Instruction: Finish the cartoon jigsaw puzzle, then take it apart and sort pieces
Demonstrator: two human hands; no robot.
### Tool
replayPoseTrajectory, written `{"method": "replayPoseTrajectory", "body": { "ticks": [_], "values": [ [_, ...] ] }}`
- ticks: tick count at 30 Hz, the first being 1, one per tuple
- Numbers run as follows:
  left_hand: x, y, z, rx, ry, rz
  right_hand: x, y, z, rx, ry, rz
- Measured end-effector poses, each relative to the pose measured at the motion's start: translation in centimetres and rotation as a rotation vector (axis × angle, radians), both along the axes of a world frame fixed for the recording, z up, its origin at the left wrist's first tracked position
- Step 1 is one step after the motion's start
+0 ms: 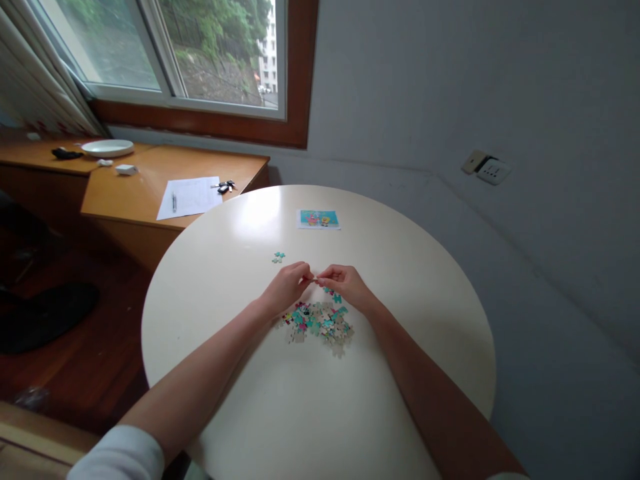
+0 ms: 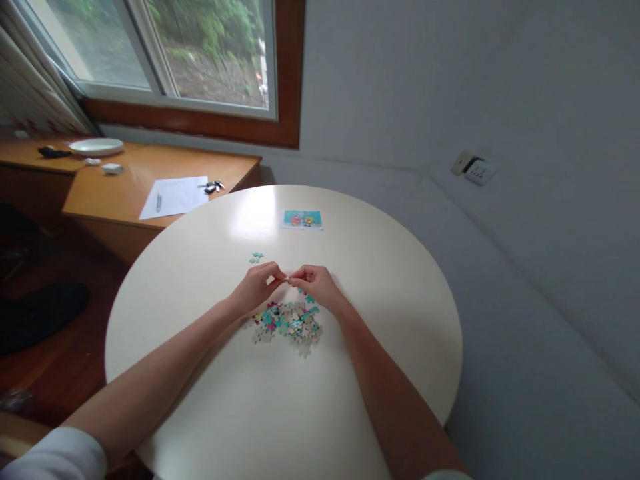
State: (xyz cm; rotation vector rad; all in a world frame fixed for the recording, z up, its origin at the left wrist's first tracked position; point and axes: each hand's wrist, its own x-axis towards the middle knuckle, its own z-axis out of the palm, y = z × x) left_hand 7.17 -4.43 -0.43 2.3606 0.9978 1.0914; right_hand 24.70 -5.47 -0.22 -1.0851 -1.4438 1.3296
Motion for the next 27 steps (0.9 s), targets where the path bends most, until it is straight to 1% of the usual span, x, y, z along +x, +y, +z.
{"method": "replayPoseTrajectory", "body": {
  "ticks": [12,17,27],
  "values": [
    [0.05,-0.19,0.13,-0.017,0.067,-0.011,-0.33,-0.06,-0.17,0.052,-0.1,-0.01],
    [0.03,-0.07,0.15,-0.015,0.103,0.006,-0.43,-0.13,-0.14,0.084,-0.151,-0.021],
    [0.05,-0.09,0.26,-0.038,0.051,-0.001,-0.19,-0.04,-0.26,0.064,-0.092,-0.007]
  ]
}}
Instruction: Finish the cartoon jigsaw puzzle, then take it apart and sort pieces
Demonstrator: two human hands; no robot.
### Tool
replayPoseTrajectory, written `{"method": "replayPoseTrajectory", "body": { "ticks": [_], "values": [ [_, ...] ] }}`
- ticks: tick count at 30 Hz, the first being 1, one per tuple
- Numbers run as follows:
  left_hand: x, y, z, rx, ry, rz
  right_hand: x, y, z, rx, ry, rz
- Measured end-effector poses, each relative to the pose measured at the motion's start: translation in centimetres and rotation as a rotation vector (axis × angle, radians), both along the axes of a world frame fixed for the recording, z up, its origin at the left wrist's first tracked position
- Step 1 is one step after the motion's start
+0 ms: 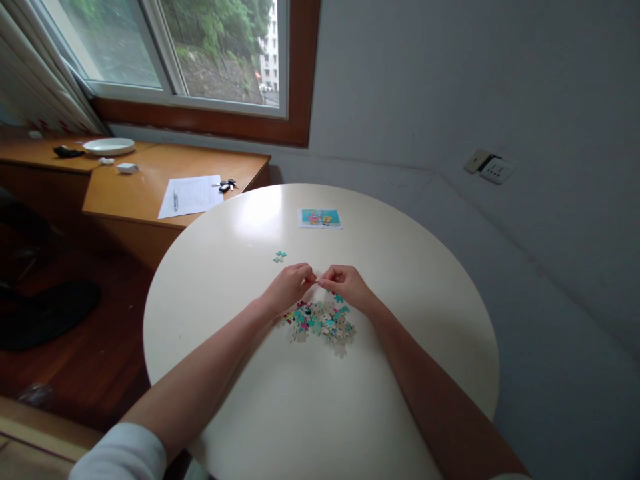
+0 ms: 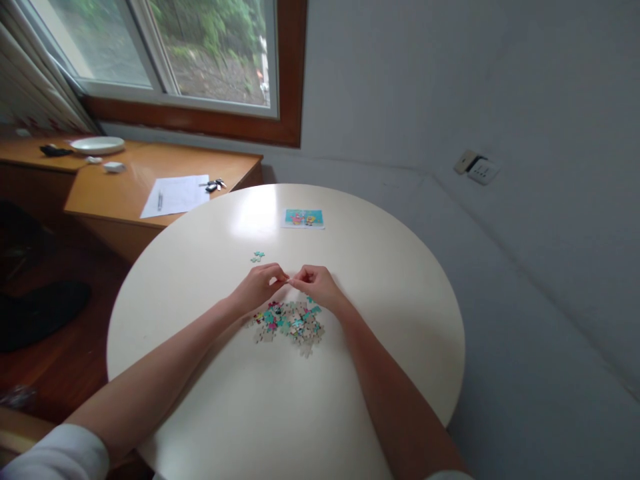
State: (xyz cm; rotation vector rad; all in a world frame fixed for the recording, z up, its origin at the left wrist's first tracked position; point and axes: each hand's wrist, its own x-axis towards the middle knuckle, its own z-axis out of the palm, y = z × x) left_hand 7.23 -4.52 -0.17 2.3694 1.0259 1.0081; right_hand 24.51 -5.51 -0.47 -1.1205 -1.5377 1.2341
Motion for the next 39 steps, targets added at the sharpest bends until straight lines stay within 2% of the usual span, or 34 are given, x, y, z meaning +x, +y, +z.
{"method": "replayPoseTrajectory", "body": {
  "ticks": [6,12,21,24,32,39],
  "values": [
    [-0.4,0.2,0.0,0.009,-0.066,0.02,0.1,0.1,0.0,-0.003,0.08,-0.065],
    [-0.5,0.5,-0.1,0.009,-0.114,0.12,0.7,0.4,-0.1,-0.046,0.238,-0.142],
    [-0.7,0.6,-0.2,0.046,-0.122,0.09,1.2,0.9,-0.4,-0.102,0.5,-0.112],
    [-0.5,0.6,-0.4,-0.001,-0.148,0.112,1.2,0.9,-0.5,-0.11,0.543,-0.099],
    [-0.1,0.7,-0.7,-0.268,-0.464,0.13,1.2,1.0,-0.6,-0.079,0.483,-0.111],
    [0.1,0.6,0.3,-0.481,-0.691,0.054,-0.1,0.2,-0.5,0.037,0.148,-0.116]
  ]
}}
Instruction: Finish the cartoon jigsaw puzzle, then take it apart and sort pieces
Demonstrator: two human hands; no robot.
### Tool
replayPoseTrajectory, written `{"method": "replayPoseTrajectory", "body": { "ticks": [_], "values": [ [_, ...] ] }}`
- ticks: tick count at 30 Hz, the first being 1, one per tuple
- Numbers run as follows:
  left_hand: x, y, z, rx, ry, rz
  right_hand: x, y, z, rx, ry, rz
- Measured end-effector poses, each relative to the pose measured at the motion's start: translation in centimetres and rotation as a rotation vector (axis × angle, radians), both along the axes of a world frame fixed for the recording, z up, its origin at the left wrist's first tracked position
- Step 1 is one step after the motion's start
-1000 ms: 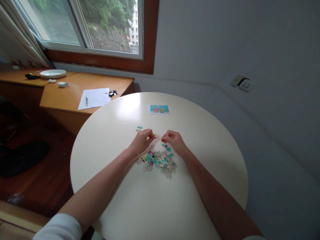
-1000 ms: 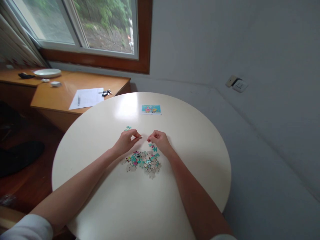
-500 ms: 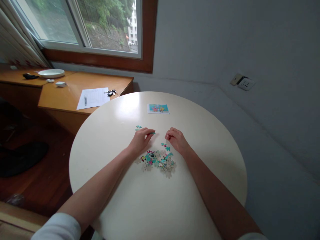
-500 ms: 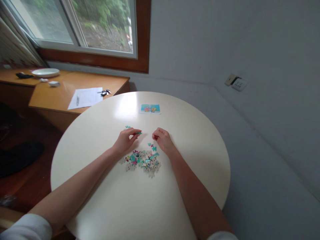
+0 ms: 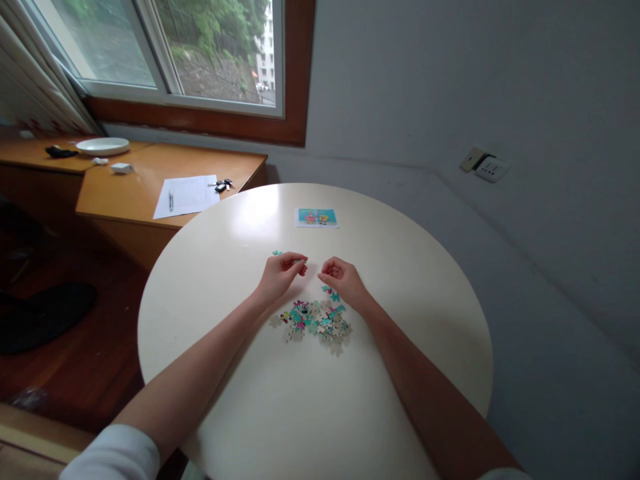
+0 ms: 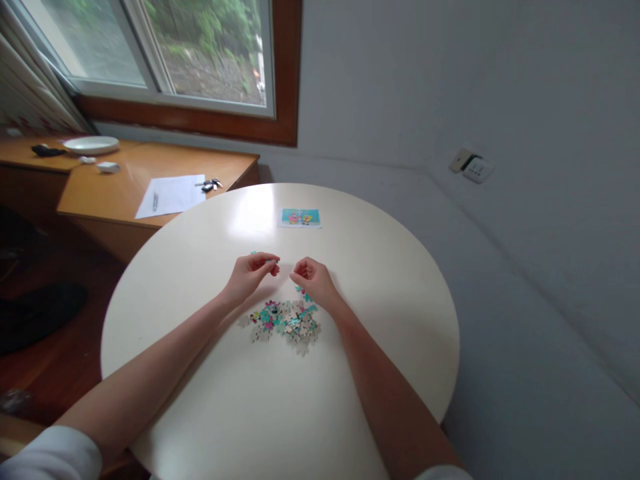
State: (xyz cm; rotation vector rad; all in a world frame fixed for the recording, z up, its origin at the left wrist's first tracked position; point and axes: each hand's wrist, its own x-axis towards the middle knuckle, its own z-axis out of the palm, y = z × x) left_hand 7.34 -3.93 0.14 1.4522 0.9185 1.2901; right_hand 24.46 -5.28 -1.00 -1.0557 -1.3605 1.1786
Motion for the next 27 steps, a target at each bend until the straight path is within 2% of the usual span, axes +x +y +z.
{"method": "replayPoseTrajectory", "body": {
  "ticks": [5,10,18,27],
  "values": [
    [0.14,-0.41,0.41,-0.192,-0.136,-0.158,-0.64,-0.16,-0.23,0.031,-0.073,0.036],
    [0.28,-0.58,0.38,-0.265,-0.1,-0.241,-0.46,0.09,-0.55,0.022,-0.076,0.008],
    [0.8,-0.75,-0.12,-0.264,-0.088,-0.251,-0.53,0.05,-0.43,0.016,-0.088,-0.017],
    [0.5,-0.26,-0.01,-0.224,-0.027,-0.123,-0.45,-0.02,-0.25,0.002,-0.094,-0.049]
  ]
}}
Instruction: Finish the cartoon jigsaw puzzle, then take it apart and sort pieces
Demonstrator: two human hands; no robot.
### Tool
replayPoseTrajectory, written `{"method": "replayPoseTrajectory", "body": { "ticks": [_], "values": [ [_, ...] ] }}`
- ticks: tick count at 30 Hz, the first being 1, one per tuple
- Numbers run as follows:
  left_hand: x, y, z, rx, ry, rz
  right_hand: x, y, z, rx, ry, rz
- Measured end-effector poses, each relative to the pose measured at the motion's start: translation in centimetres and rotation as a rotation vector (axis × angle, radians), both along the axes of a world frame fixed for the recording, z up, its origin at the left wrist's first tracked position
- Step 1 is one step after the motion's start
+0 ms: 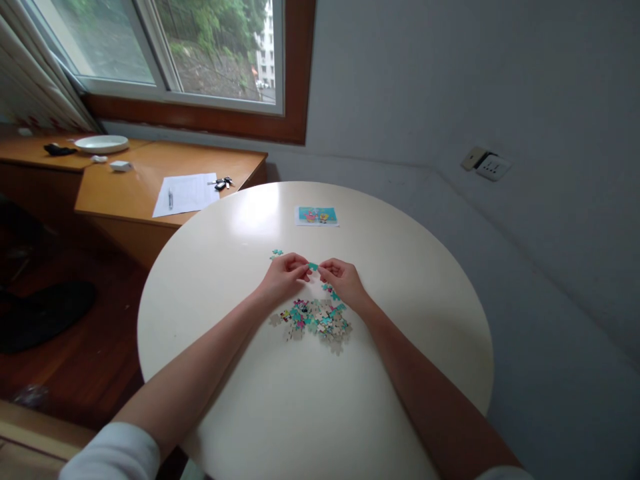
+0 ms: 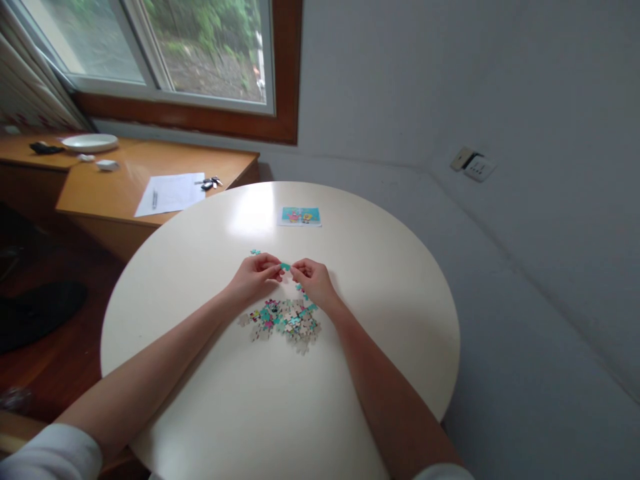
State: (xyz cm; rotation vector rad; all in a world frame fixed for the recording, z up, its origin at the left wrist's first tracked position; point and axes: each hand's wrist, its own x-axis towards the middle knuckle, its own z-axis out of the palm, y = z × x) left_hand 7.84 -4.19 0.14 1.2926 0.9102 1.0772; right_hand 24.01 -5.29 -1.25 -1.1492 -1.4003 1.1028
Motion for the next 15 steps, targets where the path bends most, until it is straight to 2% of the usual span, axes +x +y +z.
{"method": "replayPoseTrajectory", "body": {
  "ticks": [15],
  "values": [
    [-0.05,0.19,-0.26,0.036,0.077,0.028,-0.03,0.16,0.04,-0.024,0.041,-0.021]
  ]
}}
